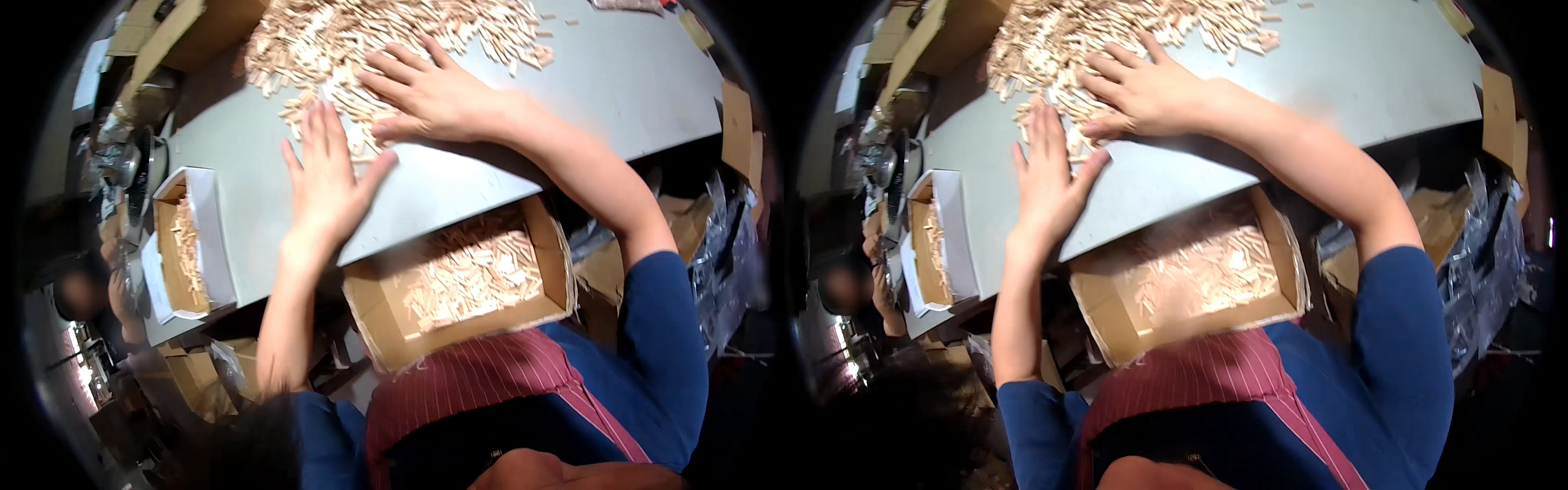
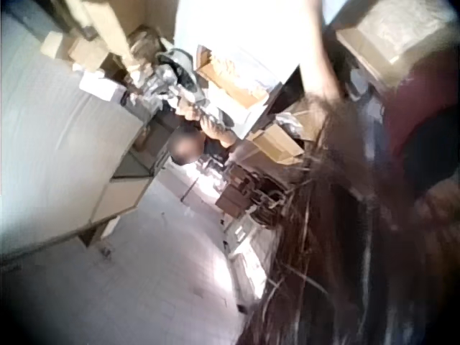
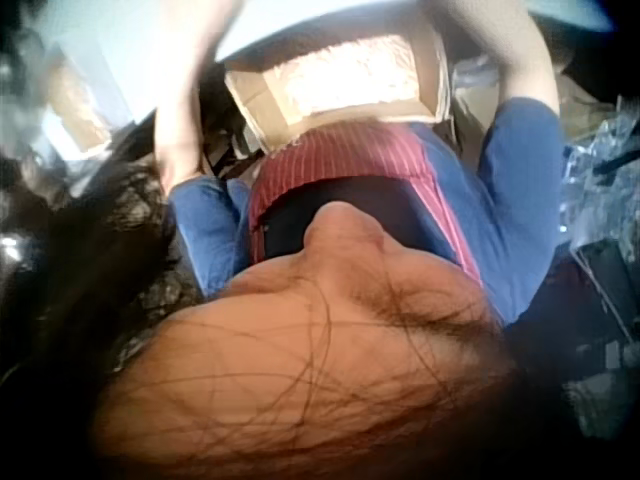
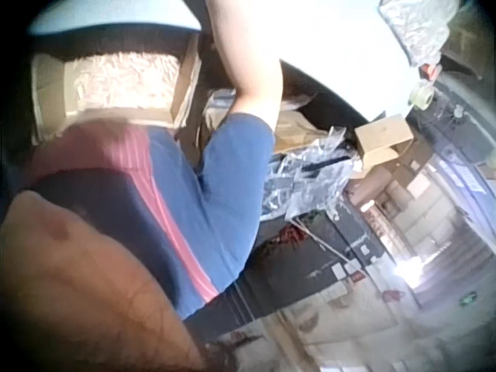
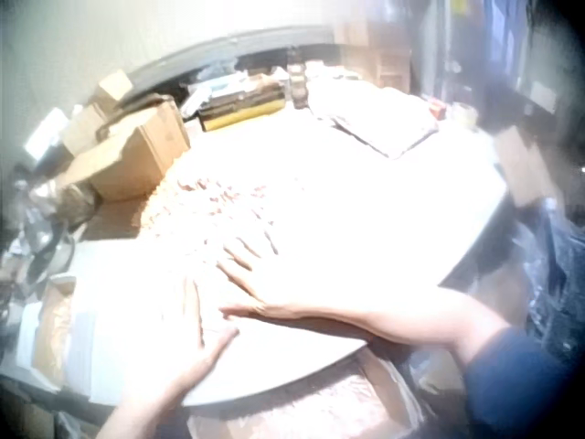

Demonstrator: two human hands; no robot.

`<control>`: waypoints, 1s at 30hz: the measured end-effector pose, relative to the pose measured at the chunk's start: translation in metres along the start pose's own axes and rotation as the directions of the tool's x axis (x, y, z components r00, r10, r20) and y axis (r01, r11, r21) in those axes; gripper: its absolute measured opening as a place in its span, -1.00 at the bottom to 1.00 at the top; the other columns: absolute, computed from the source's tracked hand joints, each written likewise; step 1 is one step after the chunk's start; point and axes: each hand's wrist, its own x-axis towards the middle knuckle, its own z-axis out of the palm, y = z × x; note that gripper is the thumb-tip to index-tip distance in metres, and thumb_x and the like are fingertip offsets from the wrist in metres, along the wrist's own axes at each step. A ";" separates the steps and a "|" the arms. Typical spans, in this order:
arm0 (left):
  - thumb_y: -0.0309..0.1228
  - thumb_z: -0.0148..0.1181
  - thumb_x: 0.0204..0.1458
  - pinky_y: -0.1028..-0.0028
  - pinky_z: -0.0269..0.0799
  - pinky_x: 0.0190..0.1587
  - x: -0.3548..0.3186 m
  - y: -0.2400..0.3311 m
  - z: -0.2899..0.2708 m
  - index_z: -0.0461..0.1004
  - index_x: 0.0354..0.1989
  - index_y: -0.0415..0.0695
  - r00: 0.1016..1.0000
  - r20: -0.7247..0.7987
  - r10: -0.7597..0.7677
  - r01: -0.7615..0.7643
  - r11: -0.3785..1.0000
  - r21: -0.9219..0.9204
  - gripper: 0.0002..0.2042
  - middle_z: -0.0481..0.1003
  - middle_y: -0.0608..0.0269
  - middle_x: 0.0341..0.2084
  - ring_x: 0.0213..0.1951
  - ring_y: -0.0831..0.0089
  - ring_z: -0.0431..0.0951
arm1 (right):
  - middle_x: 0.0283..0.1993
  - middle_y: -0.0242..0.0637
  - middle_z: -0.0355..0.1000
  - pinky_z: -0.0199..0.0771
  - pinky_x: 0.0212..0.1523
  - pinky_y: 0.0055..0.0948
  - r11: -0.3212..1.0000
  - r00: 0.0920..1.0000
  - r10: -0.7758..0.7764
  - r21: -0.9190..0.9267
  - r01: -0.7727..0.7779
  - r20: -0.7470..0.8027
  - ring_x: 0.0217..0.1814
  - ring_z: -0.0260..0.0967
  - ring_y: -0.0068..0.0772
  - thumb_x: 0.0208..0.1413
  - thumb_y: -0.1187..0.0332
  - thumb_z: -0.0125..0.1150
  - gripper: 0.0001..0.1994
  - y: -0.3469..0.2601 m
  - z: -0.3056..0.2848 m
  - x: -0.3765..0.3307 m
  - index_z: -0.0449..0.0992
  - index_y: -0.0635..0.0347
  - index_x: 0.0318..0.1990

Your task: The person walks to a table and opens a plastic bag containing small wooden sticks. They pour the sticks onto the table and use both hands to sort and gather them into a cardboard box.

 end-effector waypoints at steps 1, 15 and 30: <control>0.27 0.04 0.24 -0.25 -0.46 0.52 -0.005 0.001 -0.005 -0.20 0.56 -0.42 0.999 0.037 -0.008 0.008 1.000 -0.005 0.06 -0.14 -0.31 0.57 0.61 -0.09 -0.23 | 0.65 -0.03 -0.02 -0.35 0.57 0.39 0.999 0.985 0.001 0.034 0.005 -0.171 0.72 -0.21 0.07 0.34 -0.40 -0.19 -0.11 0.007 0.020 -0.002 0.14 0.16 0.54; 0.28 0.25 0.10 -0.46 -0.56 0.41 -0.025 -0.003 -0.012 -0.30 0.62 -0.20 0.999 0.039 0.036 -0.032 0.994 -0.101 0.17 -0.33 -0.21 0.61 0.59 -0.28 -0.41 | 0.32 0.02 0.41 0.02 0.47 0.18 0.842 0.857 0.240 0.537 0.049 -0.456 0.39 0.33 0.09 0.42 0.02 0.06 -0.46 0.040 -0.023 0.016 0.36 0.25 0.34; 0.20 0.10 0.25 -0.44 -0.34 0.42 0.002 0.015 -0.001 0.06 0.60 0.06 0.964 -0.009 0.264 -0.264 0.964 -0.021 -0.18 0.01 -0.02 0.58 0.56 -0.17 -0.07 | -0.03 -0.12 0.61 0.52 0.11 -0.15 0.907 0.713 0.171 0.391 0.156 -0.680 0.05 0.55 -0.03 0.38 0.03 0.13 -0.60 0.066 0.030 0.040 0.69 0.20 -0.08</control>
